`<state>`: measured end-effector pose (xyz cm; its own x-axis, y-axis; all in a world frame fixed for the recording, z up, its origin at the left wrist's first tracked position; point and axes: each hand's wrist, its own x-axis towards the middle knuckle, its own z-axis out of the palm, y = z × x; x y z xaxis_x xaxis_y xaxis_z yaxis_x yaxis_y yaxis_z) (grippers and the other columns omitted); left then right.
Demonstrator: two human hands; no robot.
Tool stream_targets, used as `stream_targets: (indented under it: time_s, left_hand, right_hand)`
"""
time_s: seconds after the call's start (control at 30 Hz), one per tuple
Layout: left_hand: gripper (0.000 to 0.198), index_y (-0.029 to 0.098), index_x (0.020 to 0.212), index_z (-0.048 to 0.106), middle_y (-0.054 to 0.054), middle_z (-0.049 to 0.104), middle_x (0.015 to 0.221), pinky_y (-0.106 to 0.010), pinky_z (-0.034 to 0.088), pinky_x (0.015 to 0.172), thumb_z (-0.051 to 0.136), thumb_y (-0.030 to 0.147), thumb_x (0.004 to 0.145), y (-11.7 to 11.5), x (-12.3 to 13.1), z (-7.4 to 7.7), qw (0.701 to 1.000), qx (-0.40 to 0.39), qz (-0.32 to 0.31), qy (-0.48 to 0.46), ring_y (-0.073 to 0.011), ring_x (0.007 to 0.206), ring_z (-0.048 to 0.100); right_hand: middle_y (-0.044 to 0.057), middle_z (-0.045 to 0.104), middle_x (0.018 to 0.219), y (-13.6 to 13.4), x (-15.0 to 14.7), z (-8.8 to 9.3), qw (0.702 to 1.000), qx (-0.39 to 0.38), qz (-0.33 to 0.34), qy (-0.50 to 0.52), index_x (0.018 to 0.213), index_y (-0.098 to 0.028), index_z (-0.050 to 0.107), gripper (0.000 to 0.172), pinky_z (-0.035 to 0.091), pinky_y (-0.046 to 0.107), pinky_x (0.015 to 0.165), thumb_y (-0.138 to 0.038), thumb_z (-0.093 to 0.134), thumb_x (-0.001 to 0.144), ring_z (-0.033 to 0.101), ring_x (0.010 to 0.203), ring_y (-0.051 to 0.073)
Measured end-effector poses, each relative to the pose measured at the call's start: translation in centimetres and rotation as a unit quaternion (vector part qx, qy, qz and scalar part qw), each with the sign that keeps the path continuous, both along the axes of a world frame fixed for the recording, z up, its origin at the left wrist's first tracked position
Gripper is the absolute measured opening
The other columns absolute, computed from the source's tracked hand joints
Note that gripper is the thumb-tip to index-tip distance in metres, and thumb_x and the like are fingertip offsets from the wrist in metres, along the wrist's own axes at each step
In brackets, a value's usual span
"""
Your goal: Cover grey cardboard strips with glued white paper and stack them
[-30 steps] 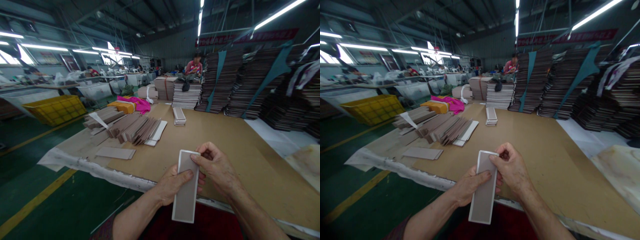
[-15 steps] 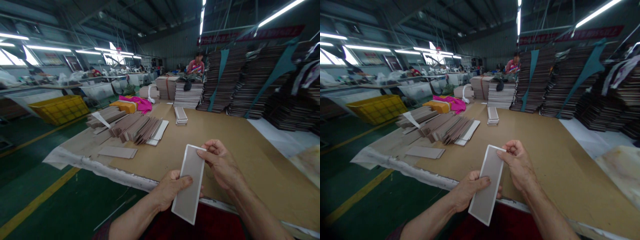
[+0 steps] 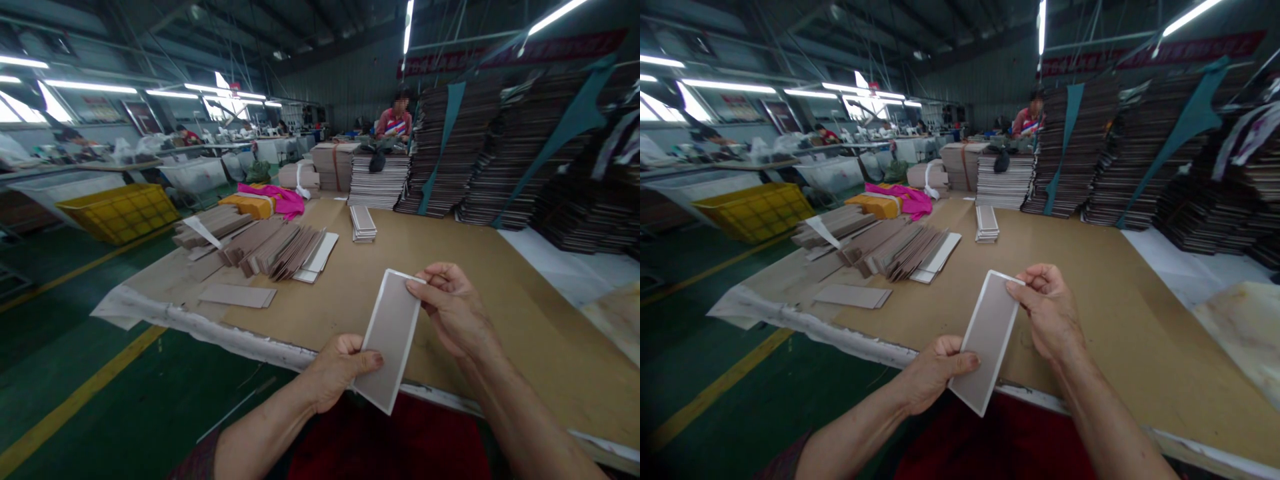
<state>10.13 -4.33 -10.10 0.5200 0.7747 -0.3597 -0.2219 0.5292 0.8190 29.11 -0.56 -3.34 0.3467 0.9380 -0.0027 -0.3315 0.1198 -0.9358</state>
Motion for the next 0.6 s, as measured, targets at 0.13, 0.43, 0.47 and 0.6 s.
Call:
stream_targets:
  time_s: [0.13,0.43,0.47,0.6]
  left_hand:
    - [0.052,0.009,0.083,0.075,-0.007,0.073,0.077,-0.023,0.045,0.061,0.091,0.048,0.052,-0.2,-0.1,0.1,1.000,-0.004,0.009,0.018,-0.0137,0.063,0.063]
    - [0.052,0.009,0.079,0.074,-0.005,0.070,0.071,-0.022,0.042,0.057,0.089,0.051,0.051,-0.8,1.1,1.0,0.997,0.015,0.047,0.057,-0.0129,0.060,0.058]
    - [0.052,0.009,0.078,0.073,-0.005,0.070,0.070,-0.022,0.042,0.058,0.089,0.051,0.051,-0.9,1.2,1.1,0.997,0.016,0.045,0.059,-0.0129,0.060,0.057]
    - [0.054,0.010,0.079,0.073,-0.004,0.068,0.070,-0.022,0.041,0.059,0.087,0.055,0.053,-0.9,1.4,1.5,0.996,0.031,0.032,0.072,-0.0124,0.062,0.056]
  right_hand:
    - [-0.006,0.061,0.070,0.3,0.2,-0.4,1.000,-0.002,-0.006,0.004,0.079,-0.023,0.053,0.055,0.047,0.023,0.058,-0.026,0.093,0.040,0.056,0.063,0.011]
    - [-0.005,0.064,0.072,0.2,0.1,-1.2,0.999,-0.033,0.030,0.024,0.085,-0.022,0.061,0.050,0.046,0.022,0.057,-0.034,0.093,0.048,0.057,0.063,0.011]
    - [-0.004,0.065,0.072,0.1,0.1,-1.3,0.997,-0.051,0.056,0.017,0.085,-0.021,0.063,0.049,0.046,0.023,0.056,-0.037,0.093,0.050,0.057,0.062,0.012]
    - [0.000,0.068,0.067,-0.6,-0.2,-1.7,0.991,-0.091,0.101,0.013,0.078,-0.018,0.068,0.045,0.045,0.026,0.054,-0.043,0.092,0.050,0.056,0.057,0.014]
